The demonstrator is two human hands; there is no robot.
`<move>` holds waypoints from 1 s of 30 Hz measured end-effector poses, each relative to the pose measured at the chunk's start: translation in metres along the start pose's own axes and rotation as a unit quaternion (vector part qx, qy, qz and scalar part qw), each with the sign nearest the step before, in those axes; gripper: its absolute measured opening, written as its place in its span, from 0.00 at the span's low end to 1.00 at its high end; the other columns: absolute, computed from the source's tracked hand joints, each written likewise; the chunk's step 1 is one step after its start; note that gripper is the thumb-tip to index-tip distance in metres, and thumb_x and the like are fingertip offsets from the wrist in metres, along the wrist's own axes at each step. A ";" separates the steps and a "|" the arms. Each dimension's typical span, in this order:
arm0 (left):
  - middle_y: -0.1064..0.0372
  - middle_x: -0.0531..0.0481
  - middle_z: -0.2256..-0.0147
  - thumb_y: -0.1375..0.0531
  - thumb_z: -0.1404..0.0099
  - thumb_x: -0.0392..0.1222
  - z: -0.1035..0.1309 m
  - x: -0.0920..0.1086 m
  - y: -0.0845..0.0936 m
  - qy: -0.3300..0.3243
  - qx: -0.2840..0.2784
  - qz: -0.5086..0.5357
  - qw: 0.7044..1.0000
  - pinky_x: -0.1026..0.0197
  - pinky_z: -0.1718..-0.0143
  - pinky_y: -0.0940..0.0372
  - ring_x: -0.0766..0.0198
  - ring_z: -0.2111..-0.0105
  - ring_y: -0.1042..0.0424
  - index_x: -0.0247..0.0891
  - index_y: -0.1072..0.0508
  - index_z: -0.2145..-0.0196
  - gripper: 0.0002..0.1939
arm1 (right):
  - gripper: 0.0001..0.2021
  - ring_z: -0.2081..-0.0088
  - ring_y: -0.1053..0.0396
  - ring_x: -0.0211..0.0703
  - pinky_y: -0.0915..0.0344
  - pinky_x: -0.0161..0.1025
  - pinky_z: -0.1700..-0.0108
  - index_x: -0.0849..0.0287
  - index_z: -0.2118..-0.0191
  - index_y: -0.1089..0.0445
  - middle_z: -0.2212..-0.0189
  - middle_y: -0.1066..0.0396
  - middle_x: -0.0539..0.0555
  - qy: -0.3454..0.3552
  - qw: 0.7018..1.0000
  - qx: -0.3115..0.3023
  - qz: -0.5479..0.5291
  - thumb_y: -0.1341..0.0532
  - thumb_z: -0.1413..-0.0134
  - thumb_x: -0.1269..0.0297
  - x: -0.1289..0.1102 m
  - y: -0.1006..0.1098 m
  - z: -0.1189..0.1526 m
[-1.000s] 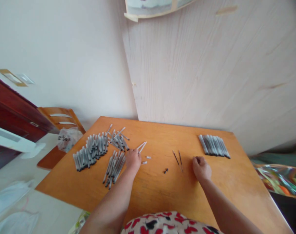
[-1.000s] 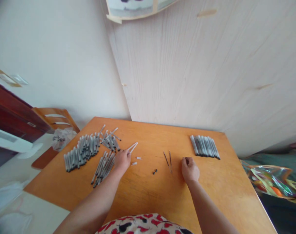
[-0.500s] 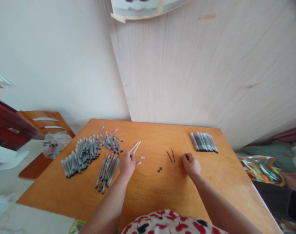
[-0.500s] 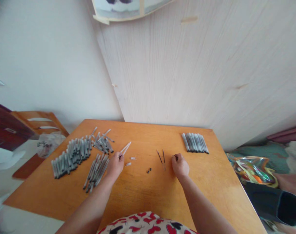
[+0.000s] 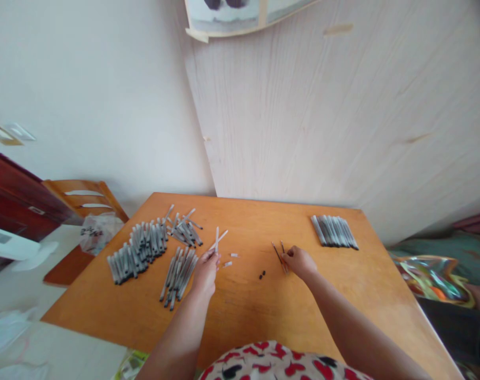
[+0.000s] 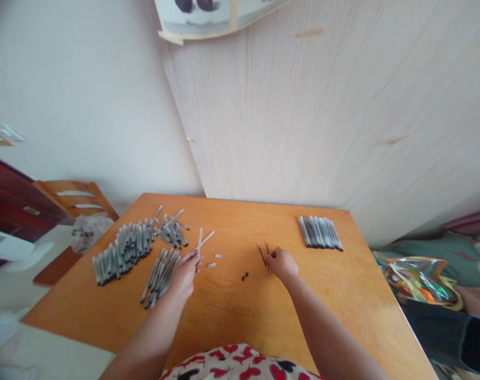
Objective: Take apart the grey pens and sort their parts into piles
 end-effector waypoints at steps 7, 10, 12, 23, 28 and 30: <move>0.27 0.46 0.65 0.37 0.50 0.49 0.010 0.008 -0.002 -0.021 0.006 0.021 1.000 0.69 0.77 0.46 0.68 0.73 0.32 0.34 0.28 0.57 0.24 | 0.13 0.66 0.27 0.46 0.44 0.35 0.72 0.60 0.69 0.26 0.68 0.24 0.61 -0.009 1.000 -0.015 0.024 0.43 0.47 0.57 -0.002 0.003 -0.004; 0.27 0.48 0.66 0.36 0.49 0.48 0.014 0.010 -0.004 -0.033 -0.005 0.042 0.999 0.69 0.76 0.44 0.69 0.73 0.32 0.38 0.32 0.49 0.30 | 0.12 0.65 0.27 0.48 0.43 0.35 0.71 0.61 0.70 0.26 0.67 0.24 0.62 -0.012 0.999 -0.010 0.033 0.43 0.48 0.60 -0.004 0.003 -0.005; 0.27 0.49 0.67 0.37 0.48 0.49 0.016 0.013 -0.005 -0.044 -0.024 0.061 0.997 0.68 0.75 0.44 0.70 0.74 0.33 0.40 0.33 0.45 0.32 | 0.12 0.65 0.27 0.49 0.43 0.36 0.71 0.61 0.70 0.26 0.68 0.24 0.62 -0.012 0.999 -0.006 0.035 0.43 0.48 0.59 -0.005 0.004 -0.004; 0.27 0.45 0.59 0.39 0.41 0.50 0.032 0.043 -0.010 -0.129 -0.093 0.102 0.982 0.61 0.59 0.36 0.64 0.61 0.29 0.37 0.28 0.50 0.23 | 0.10 0.70 0.28 0.43 0.40 0.34 0.70 0.59 0.69 0.32 0.74 0.26 0.56 0.045 0.987 0.064 -0.138 0.47 0.47 0.59 -0.001 0.019 0.007; 0.28 0.48 0.61 0.38 0.42 0.49 0.042 0.052 -0.016 -0.153 -0.088 0.035 0.984 0.62 0.59 0.35 0.64 0.61 0.29 0.39 0.30 0.49 0.24 | 0.17 0.74 0.30 0.41 0.36 0.36 0.70 0.61 0.57 0.33 0.77 0.29 0.50 0.089 0.912 0.046 -0.398 0.42 0.52 0.58 -0.027 0.031 0.020; 0.28 0.48 0.64 0.40 0.40 0.51 0.044 0.054 -0.016 -0.165 -0.069 0.001 0.984 0.63 0.63 0.34 0.64 0.65 0.29 0.39 0.29 0.51 0.22 | 0.16 0.74 0.30 0.40 0.36 0.36 0.70 0.62 0.59 0.31 0.76 0.28 0.52 0.093 0.880 -0.004 -0.465 0.40 0.54 0.57 -0.041 0.037 0.027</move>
Point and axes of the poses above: each hand's wrist, its own z-axis away from the middle knuckle, its own y-axis out of the back of the hand, x = y × z, the point moved 2 cm from there along -z, towards the middle knuckle
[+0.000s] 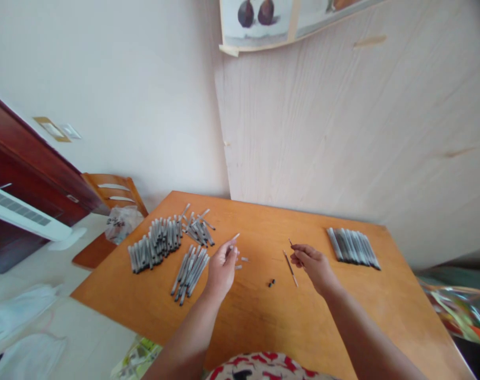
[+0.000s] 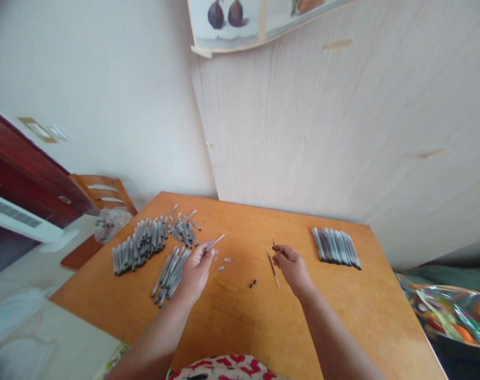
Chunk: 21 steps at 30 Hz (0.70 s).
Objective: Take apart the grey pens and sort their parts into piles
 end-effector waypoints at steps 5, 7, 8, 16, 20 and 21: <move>0.28 0.45 0.63 0.41 0.39 0.52 0.003 0.009 0.002 -0.046 0.004 -0.084 0.995 0.61 0.66 0.33 0.58 0.63 0.29 0.37 0.24 0.60 0.17 | 0.16 0.60 0.26 0.47 0.31 0.44 0.56 0.60 0.60 0.28 0.63 0.24 0.59 -0.060 0.975 -0.099 -0.190 0.35 0.52 0.56 -0.025 -0.014 0.011; 0.29 0.45 0.64 0.41 0.39 0.51 0.005 0.012 0.003 -0.077 0.004 -0.120 0.990 0.60 0.65 0.33 0.58 0.62 0.30 0.38 0.24 0.62 0.15 | 0.16 0.57 0.26 0.48 0.31 0.45 0.54 0.58 0.59 0.28 0.60 0.24 0.59 -0.059 0.966 -0.137 -0.212 0.33 0.54 0.57 -0.032 -0.018 0.015; 0.29 0.45 0.65 0.41 0.39 0.51 0.005 0.013 0.003 -0.089 0.004 -0.136 0.987 0.60 0.64 0.34 0.58 0.62 0.30 0.38 0.24 0.63 0.15 | 0.17 0.58 0.26 0.47 0.30 0.44 0.55 0.58 0.59 0.28 0.61 0.24 0.58 -0.055 0.965 -0.149 -0.209 0.32 0.55 0.57 -0.035 -0.021 0.016; 0.28 0.46 0.66 0.44 0.36 0.48 0.012 0.007 -0.008 -0.084 -0.077 -0.168 0.979 0.60 0.61 0.37 0.61 0.65 0.30 0.40 0.26 0.61 0.12 | 0.15 0.76 0.37 0.34 0.40 0.33 0.74 0.59 0.64 0.29 0.76 0.31 0.49 0.074 0.983 -0.114 -0.121 0.36 0.48 0.51 -0.072 -0.051 0.026; 0.27 0.45 0.60 0.45 0.35 0.47 0.014 0.011 -0.014 -0.119 -0.104 -0.197 0.968 0.59 0.56 0.38 0.59 0.58 0.30 0.40 0.26 0.58 0.13 | 0.14 0.70 0.32 0.37 0.36 0.35 0.69 0.59 0.64 0.32 0.69 0.29 0.52 0.112 0.976 -0.119 -0.143 0.38 0.46 0.52 -0.091 -0.065 0.031; 0.27 0.45 0.61 0.46 0.34 0.46 0.015 0.014 -0.015 -0.127 -0.113 -0.208 0.963 0.59 0.57 0.39 0.59 0.59 0.31 0.40 0.26 0.58 0.13 | 0.14 0.70 0.31 0.37 0.35 0.35 0.69 0.59 0.63 0.33 0.68 0.29 0.53 0.120 0.976 -0.117 -0.140 0.38 0.45 0.52 -0.095 -0.068 0.032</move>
Point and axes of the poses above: each hand's wrist, its own z-axis away from the middle knuckle, its own y-axis out of the back of the hand, x = y × z, the point moved 2 cm from there along -z, towards the middle knuckle
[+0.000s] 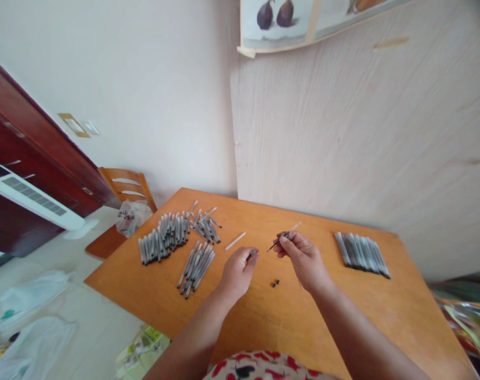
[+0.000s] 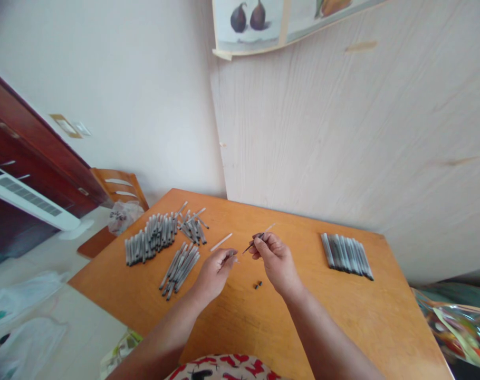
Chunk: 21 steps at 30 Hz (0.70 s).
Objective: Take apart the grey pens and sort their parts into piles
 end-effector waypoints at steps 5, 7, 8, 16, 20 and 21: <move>0.31 0.47 0.68 0.48 0.33 0.45 0.000 0.012 0.003 -0.038 -0.033 -0.072 0.996 0.62 0.63 0.41 0.61 0.65 0.32 0.39 0.26 0.64 0.12 | 0.15 0.69 0.30 0.38 0.34 0.37 0.68 0.58 0.58 0.37 0.66 0.28 0.54 0.024 0.999 0.007 0.019 0.38 0.45 0.53 -0.007 -0.012 0.000; 0.32 0.47 0.69 0.48 0.33 0.44 0.001 0.015 0.003 -0.051 -0.037 -0.099 0.993 0.63 0.64 0.42 0.62 0.66 0.33 0.39 0.27 0.66 0.12 | 0.14 0.69 0.30 0.38 0.34 0.37 0.67 0.57 0.58 0.37 0.66 0.29 0.54 0.033 0.999 0.006 0.036 0.39 0.45 0.54 -0.006 -0.014 0.000; 0.32 0.47 0.69 0.48 0.32 0.44 0.001 0.016 0.004 -0.055 -0.039 -0.108 0.992 0.63 0.65 0.43 0.62 0.66 0.34 0.39 0.27 0.66 0.12 | 0.14 0.69 0.30 0.38 0.34 0.37 0.67 0.57 0.59 0.37 0.66 0.29 0.54 0.036 0.998 0.006 0.044 0.39 0.45 0.54 -0.005 -0.015 0.000; 0.34 0.48 0.70 0.48 0.32 0.44 0.001 0.017 0.002 -0.061 -0.047 -0.120 0.990 0.63 0.67 0.44 0.63 0.68 0.35 0.39 0.26 0.64 0.12 | 0.13 0.67 0.30 0.39 0.34 0.37 0.67 0.57 0.58 0.37 0.66 0.29 0.54 0.036 0.994 -0.002 0.101 0.41 0.43 0.54 0.003 -0.016 0.002; 0.33 0.47 0.70 0.48 0.32 0.43 0.000 0.018 0.001 -0.065 -0.052 -0.121 0.989 0.63 0.67 0.44 0.63 0.68 0.35 0.39 0.26 0.63 0.12 | 0.13 0.67 0.30 0.40 0.34 0.37 0.65 0.58 0.57 0.38 0.67 0.28 0.53 0.043 0.990 -0.010 0.131 0.41 0.44 0.57 0.008 -0.016 0.004; 0.33 0.47 0.70 0.48 0.32 0.43 0.000 0.018 0.001 -0.066 -0.053 -0.119 0.989 0.63 0.67 0.44 0.63 0.67 0.35 0.39 0.26 0.63 0.12 | 0.12 0.68 0.30 0.40 0.34 0.38 0.65 0.57 0.57 0.38 0.67 0.28 0.53 0.047 0.989 -0.012 0.139 0.41 0.44 0.58 0.009 -0.016 0.004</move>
Point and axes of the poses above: each hand's wrist, its own z-axis away from the middle knuckle, its own y-axis out of the back of the hand, x = y × z, the point moved 2 cm from there along -z, towards the middle knuckle
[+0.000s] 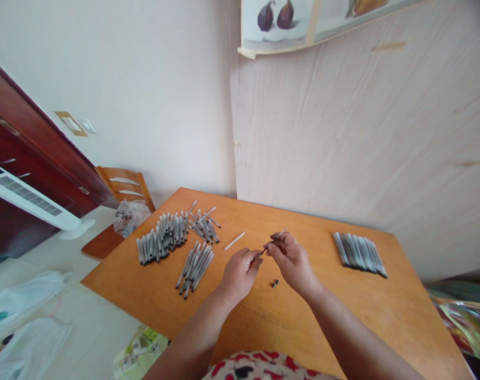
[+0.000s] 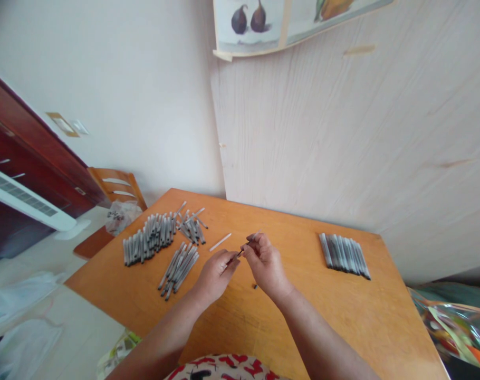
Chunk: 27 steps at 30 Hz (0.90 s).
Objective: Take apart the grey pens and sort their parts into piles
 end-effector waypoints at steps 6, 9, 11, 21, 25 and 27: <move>0.31 0.47 0.68 0.49 0.32 0.43 -0.001 0.000 -0.002 -0.001 -0.012 0.009 1.000 0.63 0.66 0.42 0.62 0.66 0.33 0.39 0.25 0.61 0.13 | 0.09 0.67 0.29 0.41 0.33 0.38 0.63 0.56 0.59 0.34 0.69 0.28 0.51 0.006 0.998 -0.013 0.061 0.41 0.44 0.60 0.008 -0.001 0.003; 0.31 0.46 0.68 0.49 0.32 0.44 0.000 -0.002 -0.003 0.000 -0.007 0.013 1.000 0.62 0.65 0.42 0.62 0.65 0.32 0.39 0.25 0.59 0.14 | 0.12 0.64 0.28 0.42 0.33 0.39 0.62 0.57 0.55 0.34 0.66 0.26 0.53 -0.010 0.998 -0.022 0.055 0.41 0.45 0.61 0.010 0.000 0.004; 0.31 0.46 0.68 0.49 0.32 0.45 0.000 -0.003 -0.004 0.002 -0.003 0.014 1.000 0.62 0.64 0.41 0.62 0.65 0.32 0.40 0.25 0.58 0.14 | 0.13 0.63 0.28 0.42 0.33 0.39 0.61 0.57 0.54 0.34 0.64 0.25 0.55 -0.018 0.998 -0.023 0.051 0.41 0.45 0.61 0.010 0.001 0.004; 0.27 0.45 0.64 0.45 0.34 0.45 0.002 -0.009 -0.004 0.024 0.023 0.087 0.996 0.61 0.59 0.38 0.59 0.61 0.30 0.41 0.24 0.61 0.12 | 0.08 0.67 0.31 0.41 0.38 0.36 0.64 0.58 0.62 0.30 0.70 0.27 0.53 -0.011 0.959 -0.062 0.276 0.45 0.46 0.66 0.037 0.030 0.008; 0.27 0.45 0.61 0.46 0.34 0.46 0.002 -0.013 -0.003 0.037 0.022 0.090 0.995 0.60 0.56 0.38 0.58 0.58 0.30 0.41 0.24 0.60 0.12 | 0.11 0.62 0.31 0.42 0.39 0.36 0.59 0.58 0.63 0.28 0.66 0.27 0.54 -0.040 0.909 -0.167 0.379 0.46 0.48 0.72 0.072 0.040 0.024; 0.27 0.44 0.60 0.46 0.34 0.46 0.002 -0.016 -0.003 0.041 0.026 0.085 0.995 0.60 0.55 0.38 0.58 0.57 0.29 0.41 0.24 0.59 0.13 | 0.14 0.62 0.31 0.41 0.40 0.35 0.59 0.57 0.60 0.27 0.64 0.28 0.55 -0.067 0.891 -0.195 0.405 0.46 0.49 0.74 0.088 0.043 0.033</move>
Point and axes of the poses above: each hand's wrist, its own z-axis away from the middle knuckle, its own y-axis out of the back of the hand, x = y × z, the point moved 2 cm from there along -z, towards the middle knuckle
